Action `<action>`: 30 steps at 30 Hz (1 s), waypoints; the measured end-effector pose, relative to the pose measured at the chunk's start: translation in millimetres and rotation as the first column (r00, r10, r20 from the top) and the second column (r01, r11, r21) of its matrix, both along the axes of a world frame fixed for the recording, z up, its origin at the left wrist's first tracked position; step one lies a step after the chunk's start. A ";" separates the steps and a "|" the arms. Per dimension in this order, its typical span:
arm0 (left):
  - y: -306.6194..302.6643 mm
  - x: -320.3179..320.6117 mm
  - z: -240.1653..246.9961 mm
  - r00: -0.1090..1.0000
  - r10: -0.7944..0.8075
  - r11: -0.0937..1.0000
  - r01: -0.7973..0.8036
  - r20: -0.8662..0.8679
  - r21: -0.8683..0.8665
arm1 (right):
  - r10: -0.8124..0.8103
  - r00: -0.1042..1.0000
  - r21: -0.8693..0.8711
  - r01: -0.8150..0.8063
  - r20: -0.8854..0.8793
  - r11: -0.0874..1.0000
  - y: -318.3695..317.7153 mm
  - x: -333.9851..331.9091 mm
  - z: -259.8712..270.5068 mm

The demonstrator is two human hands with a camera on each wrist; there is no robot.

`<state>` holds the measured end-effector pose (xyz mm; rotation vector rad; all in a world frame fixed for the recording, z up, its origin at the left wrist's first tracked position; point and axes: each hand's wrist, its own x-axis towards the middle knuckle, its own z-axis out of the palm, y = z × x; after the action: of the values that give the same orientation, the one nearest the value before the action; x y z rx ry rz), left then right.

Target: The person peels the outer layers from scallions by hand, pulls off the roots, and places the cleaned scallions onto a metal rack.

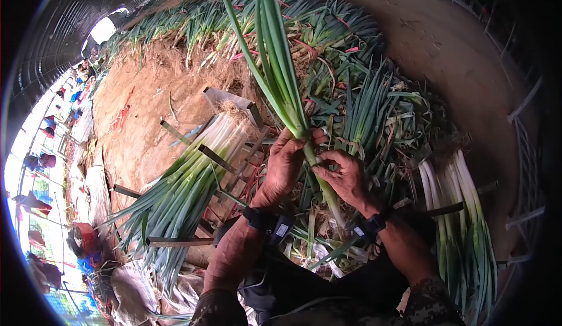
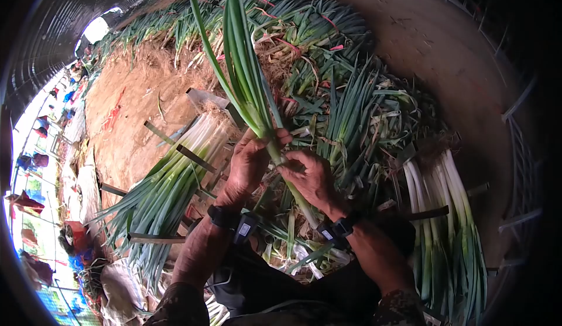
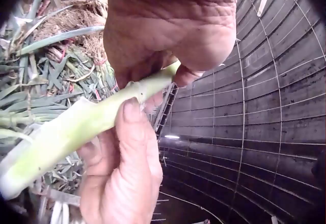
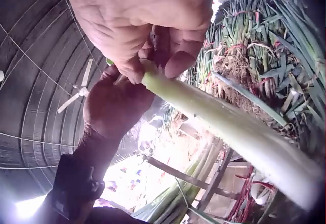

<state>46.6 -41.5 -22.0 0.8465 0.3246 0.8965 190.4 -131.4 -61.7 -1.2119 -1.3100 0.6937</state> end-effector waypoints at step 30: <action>6.4 -15.6 11.3 0.979 0.116 0.984 -0.091 0.165 -0.155 | 0.039 0.996 -0.449 -0.069 -0.075 0.891 11.8 -29.5 47.7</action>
<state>30.9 -35.1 -10.7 0.6154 0.2809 1.0237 160.9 -119.5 -14.0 -1.5124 -1.1648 1.1134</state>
